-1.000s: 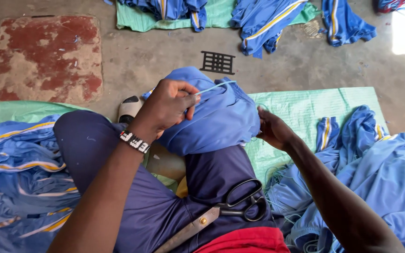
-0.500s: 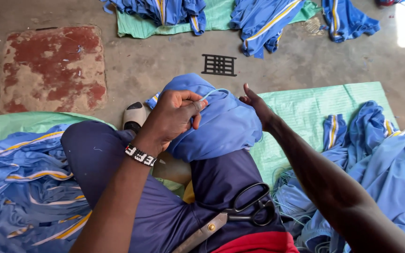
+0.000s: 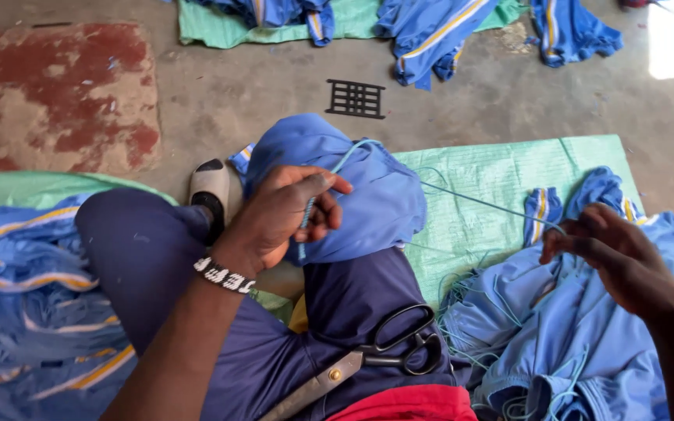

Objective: Inserting a blue drawstring into the waistband of blue athletic trousers using a threading tool and cutting the excess string with scissors.

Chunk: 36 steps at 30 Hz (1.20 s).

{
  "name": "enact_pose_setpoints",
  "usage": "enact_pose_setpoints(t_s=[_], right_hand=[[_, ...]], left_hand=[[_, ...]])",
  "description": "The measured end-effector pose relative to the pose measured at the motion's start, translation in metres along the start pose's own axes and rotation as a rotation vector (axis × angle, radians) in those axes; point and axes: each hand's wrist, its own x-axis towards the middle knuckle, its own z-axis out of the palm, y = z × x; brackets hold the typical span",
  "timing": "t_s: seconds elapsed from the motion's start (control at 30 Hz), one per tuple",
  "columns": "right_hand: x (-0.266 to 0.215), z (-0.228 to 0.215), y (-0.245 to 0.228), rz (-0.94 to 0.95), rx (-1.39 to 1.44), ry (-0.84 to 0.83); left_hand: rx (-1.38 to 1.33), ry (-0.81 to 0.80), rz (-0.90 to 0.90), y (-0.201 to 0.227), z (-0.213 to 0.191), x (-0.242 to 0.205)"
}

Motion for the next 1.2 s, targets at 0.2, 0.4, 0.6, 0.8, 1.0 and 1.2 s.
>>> enact_pose_setpoints(t_s=[0.2, 0.4, 0.6, 0.8, 1.0, 1.2], right_hand=[[-0.006, 0.136, -0.072, -0.419, 0.185, -0.326], [-0.027, 0.257, -0.156, -1.063, -0.802, -0.310], [-0.043, 0.243, -0.148, -0.985, -0.712, -0.533], [-0.051, 0.208, -0.118, -0.746, -0.755, -0.554], [-0.050, 0.204, -0.103, -0.785, -1.061, -1.048], [-0.046, 0.201, -0.121, -0.673, -0.997, -1.084]], left_hand=[[-0.153, -0.079, -0.012, -0.028, 0.020, 0.000], [-0.412, -0.012, 0.141, -0.043, -0.023, -0.027], [-0.739, -0.026, 0.344, -0.066, -0.051, -0.047], [-0.548, 0.047, 0.289, -0.067, -0.056, -0.062], [-0.399, 0.079, 0.227, -0.071, -0.053, -0.063], [-0.270, 0.168, 0.169, -0.083, -0.061, -0.062]])
